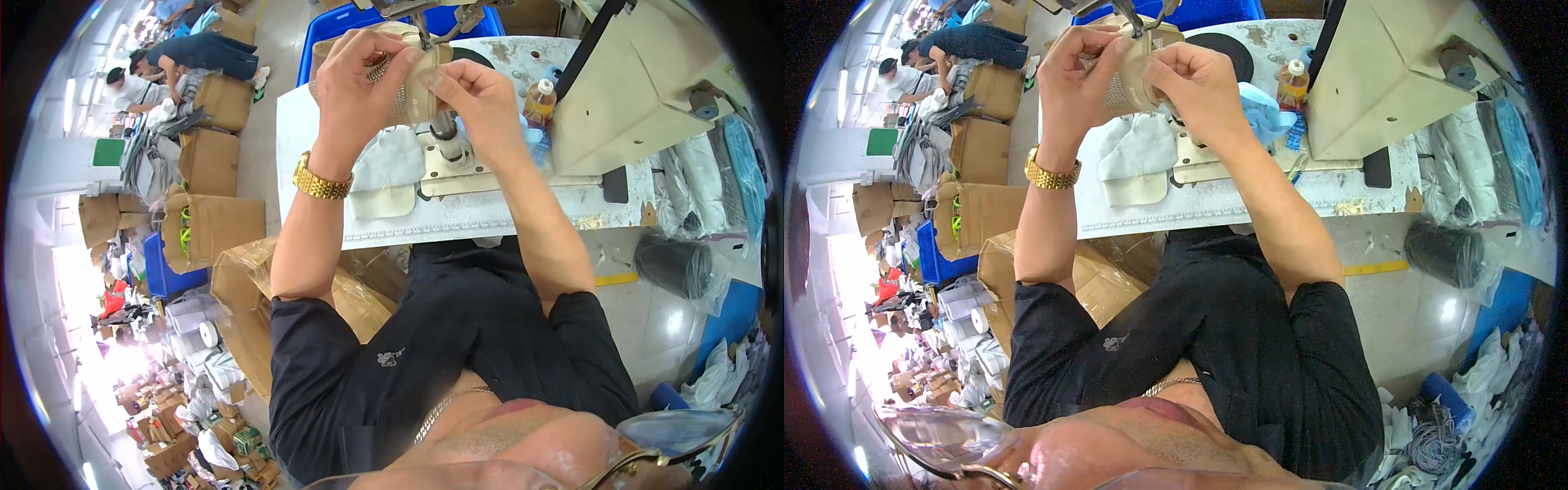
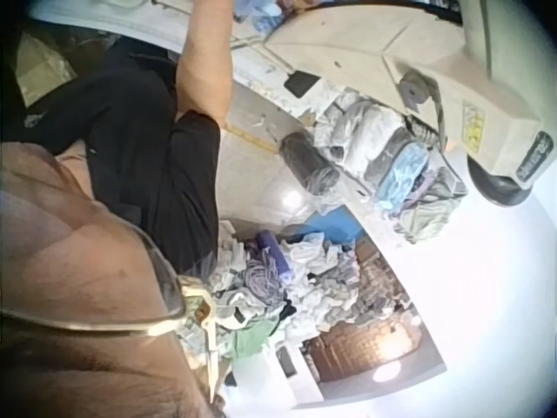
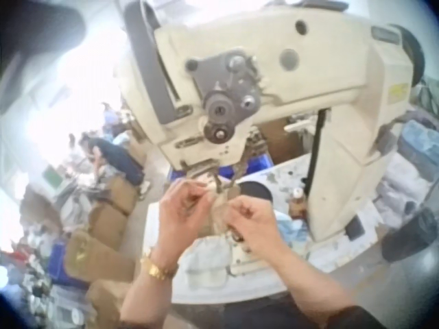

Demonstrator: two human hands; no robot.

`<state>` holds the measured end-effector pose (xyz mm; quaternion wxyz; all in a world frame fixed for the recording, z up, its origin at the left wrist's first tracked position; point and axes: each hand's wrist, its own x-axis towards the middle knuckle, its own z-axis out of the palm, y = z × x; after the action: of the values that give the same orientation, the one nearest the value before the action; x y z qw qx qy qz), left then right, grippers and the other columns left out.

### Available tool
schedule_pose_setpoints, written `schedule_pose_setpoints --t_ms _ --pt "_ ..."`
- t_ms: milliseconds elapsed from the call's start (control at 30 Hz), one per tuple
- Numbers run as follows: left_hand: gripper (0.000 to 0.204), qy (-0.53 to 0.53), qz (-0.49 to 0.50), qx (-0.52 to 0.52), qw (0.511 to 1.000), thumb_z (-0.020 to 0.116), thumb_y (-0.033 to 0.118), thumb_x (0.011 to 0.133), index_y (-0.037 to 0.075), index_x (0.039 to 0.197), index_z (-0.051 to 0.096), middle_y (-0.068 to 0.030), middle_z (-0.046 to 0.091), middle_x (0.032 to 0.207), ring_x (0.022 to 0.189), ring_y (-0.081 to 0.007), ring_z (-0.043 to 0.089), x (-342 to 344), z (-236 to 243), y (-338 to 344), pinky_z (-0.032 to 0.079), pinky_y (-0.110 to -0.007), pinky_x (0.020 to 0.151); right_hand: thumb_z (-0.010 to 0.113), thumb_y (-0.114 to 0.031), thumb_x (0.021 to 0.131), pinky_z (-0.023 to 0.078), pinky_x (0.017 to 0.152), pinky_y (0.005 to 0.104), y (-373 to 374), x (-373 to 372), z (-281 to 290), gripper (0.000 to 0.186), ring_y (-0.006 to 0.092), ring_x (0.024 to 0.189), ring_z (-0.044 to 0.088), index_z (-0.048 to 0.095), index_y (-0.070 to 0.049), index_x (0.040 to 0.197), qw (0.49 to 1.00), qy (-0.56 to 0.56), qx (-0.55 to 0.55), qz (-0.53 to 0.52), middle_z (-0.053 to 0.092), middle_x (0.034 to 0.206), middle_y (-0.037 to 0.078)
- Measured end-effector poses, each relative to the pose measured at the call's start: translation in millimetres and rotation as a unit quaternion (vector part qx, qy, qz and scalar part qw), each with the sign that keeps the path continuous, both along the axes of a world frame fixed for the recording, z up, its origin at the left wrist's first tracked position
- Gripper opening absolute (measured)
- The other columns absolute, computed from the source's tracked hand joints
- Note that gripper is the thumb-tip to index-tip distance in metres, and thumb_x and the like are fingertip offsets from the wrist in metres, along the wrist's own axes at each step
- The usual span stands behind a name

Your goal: The person sews fabric shoe upper components using a sewing machine, shapes the sewn component over a form by hand, and takes another shoe piece from a cardboard box.

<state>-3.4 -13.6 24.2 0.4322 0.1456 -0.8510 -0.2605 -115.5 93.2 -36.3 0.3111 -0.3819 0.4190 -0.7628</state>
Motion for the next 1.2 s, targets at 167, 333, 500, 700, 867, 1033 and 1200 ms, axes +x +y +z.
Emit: schedule_pose_setpoints --t_ms 167,333,500,700,867,1033,1200 --pt "0.012 -0.045 0.043 -0.059 0.996 0.071 0.012 0.084 0.001 0.089 0.068 -0.0069 0.069 0.093 0.075 -0.0114 0.061 3 8 9 0.050 -0.026 0.069 0.069 -0.015 0.089 0.046 0.059 0.0198 0 -1 3 0.017 0.0044 0.066 0.057 0.068 0.001 0.089 0.996 -0.075 -0.002 0.039 0.065 0.074 0.000" --pt "0.011 -0.087 0.113 -0.345 0.928 0.073 0.010 0.079 0.003 0.087 0.070 -0.0070 0.069 0.092 0.080 -0.0227 0.064 7 24 21 0.051 -0.032 0.073 0.069 -0.014 0.088 0.048 0.060 0.0197 5 2 -3 0.020 0.0048 0.070 0.059 0.065 0.002 0.099 0.997 -0.044 -0.001 0.056 0.067 0.082 0.002" --pt "0.015 -0.062 -0.002 -0.317 0.946 0.071 0.006 0.079 0.005 0.093 0.072 -0.0073 0.071 0.099 0.093 -0.0253 0.066 10 18 7 0.052 -0.035 0.081 0.070 -0.009 0.086 0.046 0.059 0.0185 4 16 -17 0.027 0.0035 0.069 0.058 0.060 0.001 0.109 0.995 -0.036 -0.068 0.069 0.065 0.081 0.001" --pt "0.016 -0.049 -0.021 -0.232 0.971 0.071 0.005 0.081 0.003 0.097 0.073 -0.0097 0.071 0.103 0.094 -0.0216 0.068 11 12 6 0.053 -0.031 0.082 0.070 -0.006 0.084 0.045 0.056 0.0184 14 17 -7 0.031 0.0033 0.065 0.057 0.060 0.001 0.112 0.998 -0.014 -0.048 0.039 0.063 0.077 0.001" --pt "0.017 -0.049 -0.009 -0.149 0.988 0.070 0.007 0.083 0.001 0.099 0.072 -0.0103 0.071 0.105 0.093 -0.0182 0.068 11 8 11 0.053 -0.029 0.081 0.070 -0.004 0.083 0.046 0.056 0.0199 16 12 2 0.033 0.0046 0.065 0.057 0.060 0.003 0.113 0.998 -0.044 -0.022 0.047 0.064 0.077 0.002" --pt "0.020 -0.068 0.022 -0.109 0.992 0.069 0.010 0.085 0.001 0.102 0.072 -0.0114 0.070 0.106 0.092 -0.0177 0.068 9 12 19 0.053 -0.028 0.082 0.067 -0.005 0.085 0.048 0.057 0.0209 16 6 9 0.027 0.0058 0.067 0.059 0.062 0.003 0.110 0.992 -0.081 -0.030 0.090 0.065 0.080 0.002" --pt "0.023 -0.139 0.038 -0.154 0.977 0.065 0.011 0.088 0.002 0.108 0.070 -0.0122 0.068 0.111 0.098 -0.0237 0.067 16 24 21 0.051 -0.032 0.086 0.067 -0.008 0.087 0.049 0.060 0.0217 17 6 9 0.033 0.0068 0.070 0.060 0.059 0.002 0.117 0.988 -0.099 -0.016 0.120 0.066 0.083 0.003"
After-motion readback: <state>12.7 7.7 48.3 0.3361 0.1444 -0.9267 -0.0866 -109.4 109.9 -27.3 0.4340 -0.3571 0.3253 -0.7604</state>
